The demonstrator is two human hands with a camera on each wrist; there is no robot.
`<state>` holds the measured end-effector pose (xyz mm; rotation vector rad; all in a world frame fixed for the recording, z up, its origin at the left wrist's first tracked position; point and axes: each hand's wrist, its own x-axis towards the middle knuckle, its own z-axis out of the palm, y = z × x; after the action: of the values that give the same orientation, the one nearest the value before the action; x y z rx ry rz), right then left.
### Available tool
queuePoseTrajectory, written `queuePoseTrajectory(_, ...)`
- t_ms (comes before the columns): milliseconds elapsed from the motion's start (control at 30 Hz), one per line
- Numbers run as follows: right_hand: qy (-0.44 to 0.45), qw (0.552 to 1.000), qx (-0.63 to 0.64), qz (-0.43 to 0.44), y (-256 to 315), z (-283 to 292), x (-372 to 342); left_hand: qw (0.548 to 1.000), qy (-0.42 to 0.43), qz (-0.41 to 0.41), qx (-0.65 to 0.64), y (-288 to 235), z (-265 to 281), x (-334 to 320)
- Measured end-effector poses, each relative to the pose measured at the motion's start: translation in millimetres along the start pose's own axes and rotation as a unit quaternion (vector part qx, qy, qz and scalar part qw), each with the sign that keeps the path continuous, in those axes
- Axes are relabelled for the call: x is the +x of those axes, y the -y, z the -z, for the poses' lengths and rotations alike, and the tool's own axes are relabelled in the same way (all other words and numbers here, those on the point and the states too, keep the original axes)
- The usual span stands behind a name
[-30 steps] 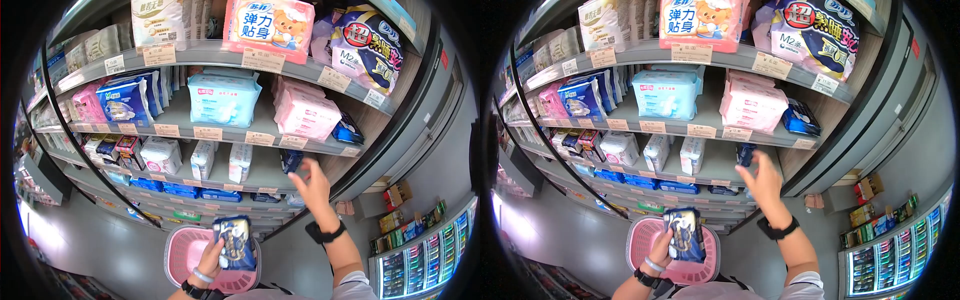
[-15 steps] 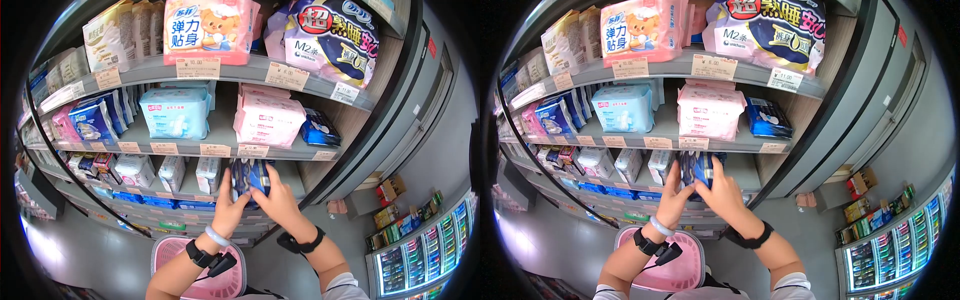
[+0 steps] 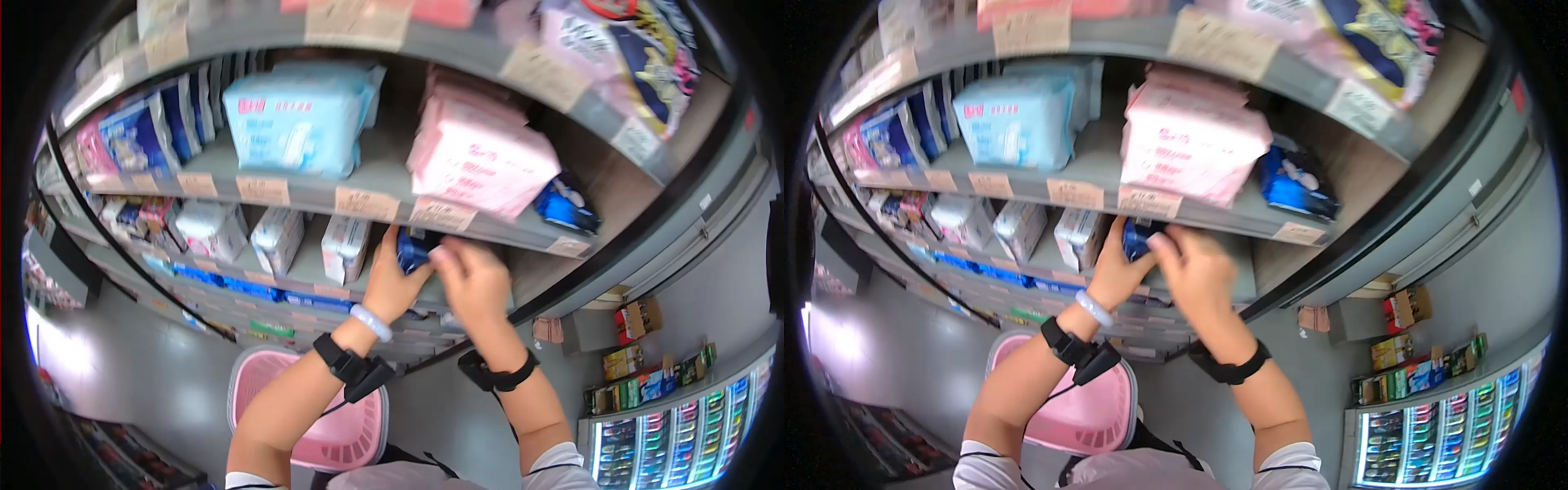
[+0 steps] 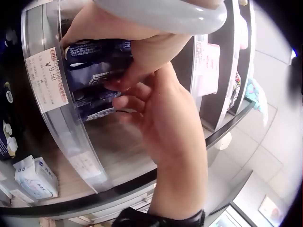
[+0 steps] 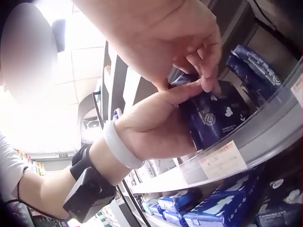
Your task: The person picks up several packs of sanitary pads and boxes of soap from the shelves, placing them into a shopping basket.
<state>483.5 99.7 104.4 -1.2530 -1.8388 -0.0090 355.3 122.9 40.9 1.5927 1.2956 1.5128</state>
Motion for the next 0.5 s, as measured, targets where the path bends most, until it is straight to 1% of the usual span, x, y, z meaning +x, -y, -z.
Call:
queuePoseTrajectory(33, -0.029, 0.999, -0.011, -0.007, -8.0, 4.2, 3.4, 1.0, -0.011, 0.004, -0.003, 0.7, -1.3, -0.6)
queuePoseTrajectory(67, -0.049, 0.998, 0.002, -0.032, -17.8, 3.3, 5.2, 1.0, -0.015, 0.006, -0.008, -4.2, 0.0, -0.7)
queuePoseTrajectory(100, -0.07, 0.996, 0.011, -0.056, -28.5, 1.3, 7.8, 0.999, -0.027, -0.013, -0.016, -3.4, -1.5, 0.1)
queuePoseTrajectory(167, -0.031, 0.987, 0.095, -0.13, -46.1, -6.5, 11.5, 0.999, -0.033, -0.018, -0.012, -2.3, -3.8, 2.6)
queuePoseTrajectory(200, -0.001, 0.975, 0.154, -0.162, -58.9, -11.4, 13.9, 0.999, -0.037, -0.009, -0.018, 2.0, -8.0, 3.7)
queuePoseTrajectory(233, 0.025, 0.957, 0.214, -0.196, -68.5, -16.8, 12.2, 0.999, -0.039, -0.001, -0.022, 4.6, -11.4, 4.6)
queuePoseTrajectory(267, 0.103, 0.925, 0.227, -0.287, -54.5, -9.7, 15.8, 0.998, -0.055, -0.037, -0.021, 8.3, -15.6, 5.8)
queuePoseTrajectory(300, 0.096, 0.912, 0.246, -0.313, -54.7, -13.0, 14.6, 0.998, -0.05, -0.023, -0.008, 9.6, -18.0, 6.1)
queuePoseTrajectory(400, 0.1, 0.902, 0.261, -0.33, -57.5, -22.8, 11.1, 0.999, -0.045, -0.017, -0.023, 10.8, -24.1, 10.1)
queuePoseTrajectory(500, 0.107, 0.89, 0.297, -0.33, -59.4, -27.8, 9.1, 0.998, -0.043, 0.005, -0.042, 12.4, -29.5, 15.5)
